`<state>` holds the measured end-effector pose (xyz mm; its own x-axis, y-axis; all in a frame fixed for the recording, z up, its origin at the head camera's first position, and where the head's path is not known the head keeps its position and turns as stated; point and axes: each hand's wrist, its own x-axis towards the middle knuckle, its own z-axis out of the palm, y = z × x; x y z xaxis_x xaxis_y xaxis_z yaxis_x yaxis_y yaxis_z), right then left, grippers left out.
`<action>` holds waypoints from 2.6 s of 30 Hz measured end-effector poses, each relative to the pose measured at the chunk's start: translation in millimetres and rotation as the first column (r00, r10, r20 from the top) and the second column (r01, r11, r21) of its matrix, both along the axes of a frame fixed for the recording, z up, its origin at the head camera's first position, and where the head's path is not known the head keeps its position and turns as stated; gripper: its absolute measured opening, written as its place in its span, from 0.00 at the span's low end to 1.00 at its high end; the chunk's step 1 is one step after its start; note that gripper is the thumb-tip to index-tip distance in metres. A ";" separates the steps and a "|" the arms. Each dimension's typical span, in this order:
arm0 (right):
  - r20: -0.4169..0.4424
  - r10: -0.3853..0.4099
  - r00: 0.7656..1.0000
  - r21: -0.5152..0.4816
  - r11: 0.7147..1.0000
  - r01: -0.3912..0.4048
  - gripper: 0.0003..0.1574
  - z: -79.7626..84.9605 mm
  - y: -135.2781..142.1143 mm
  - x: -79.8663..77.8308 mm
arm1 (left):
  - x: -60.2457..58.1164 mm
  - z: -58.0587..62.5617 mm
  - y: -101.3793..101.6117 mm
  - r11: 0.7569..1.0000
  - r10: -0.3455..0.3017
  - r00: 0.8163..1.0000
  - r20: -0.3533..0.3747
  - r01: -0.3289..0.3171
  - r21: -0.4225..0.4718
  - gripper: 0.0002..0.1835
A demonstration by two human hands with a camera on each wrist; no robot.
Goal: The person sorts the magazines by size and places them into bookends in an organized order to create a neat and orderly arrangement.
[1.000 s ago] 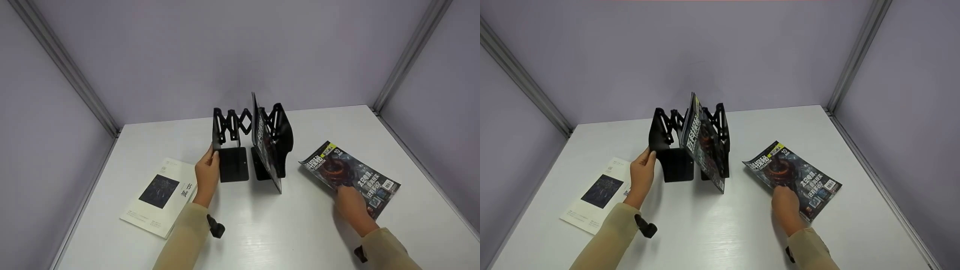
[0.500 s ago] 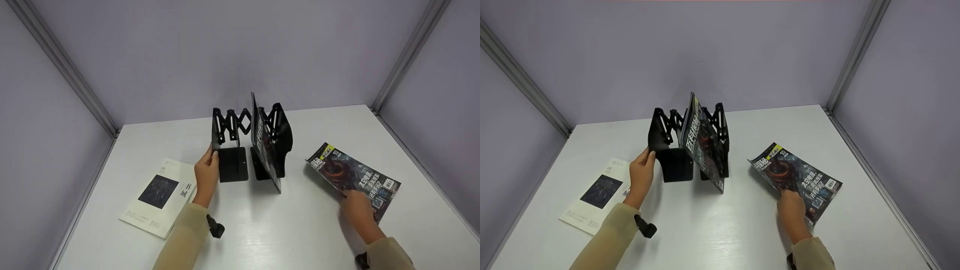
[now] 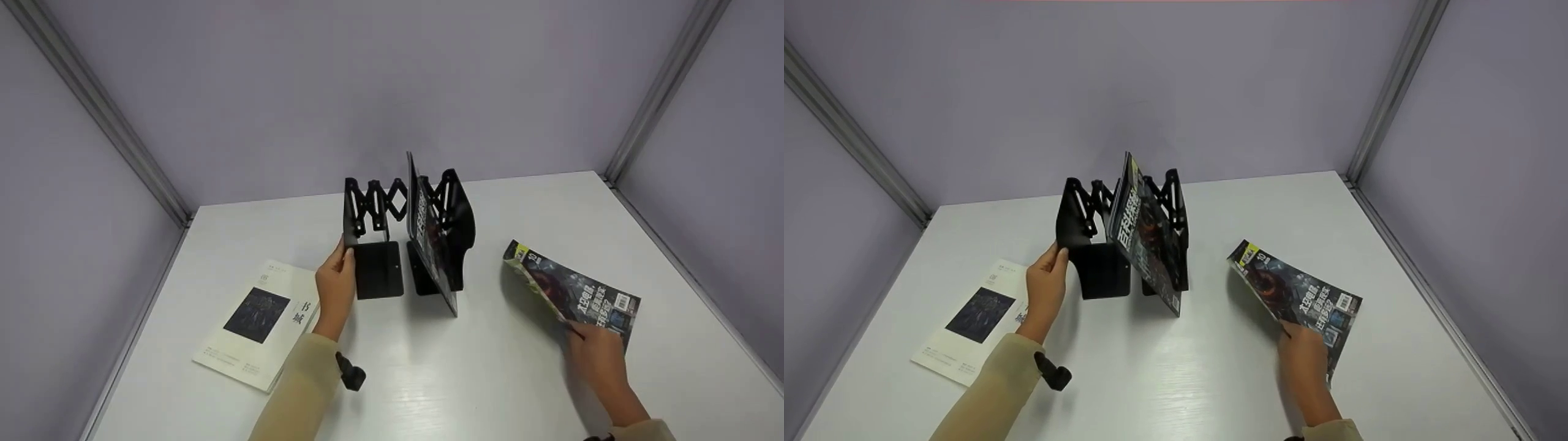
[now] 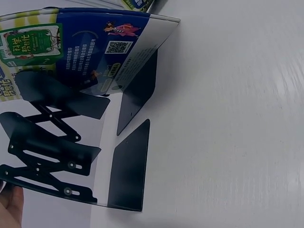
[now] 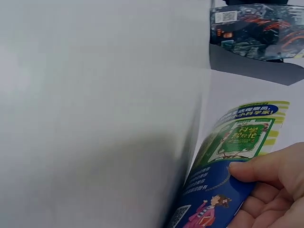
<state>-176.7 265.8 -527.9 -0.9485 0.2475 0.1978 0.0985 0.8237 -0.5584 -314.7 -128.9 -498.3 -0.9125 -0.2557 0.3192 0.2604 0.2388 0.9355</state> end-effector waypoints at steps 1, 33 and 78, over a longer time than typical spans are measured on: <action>-0.004 -0.006 1.000 -0.011 1.000 0.006 0.15 1.0 -1.1 1.6 | 0.0 -0.2 -0.2 1.000 -0.001 1.000 -0.003 0.001 0.002 0.21; -0.187 -0.285 0.940 -0.335 0.918 0.212 0.13 24.1 -35.1 40.3 | 0.7 0.9 0.8 1.000 0.004 1.000 0.013 -0.004 -0.014 0.21; -0.201 -0.424 0.883 -0.587 0.774 0.238 0.19 64.9 -64.5 64.3 | 1.3 0.8 -1.6 1.000 -0.003 1.000 0.018 0.003 -0.004 0.21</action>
<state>-112.3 201.3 -463.0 -0.6986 0.6867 0.2011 0.0569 0.3335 -0.9410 -313.4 -130.5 -497.5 -0.9188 -0.2519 0.3038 0.2442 0.2418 0.9391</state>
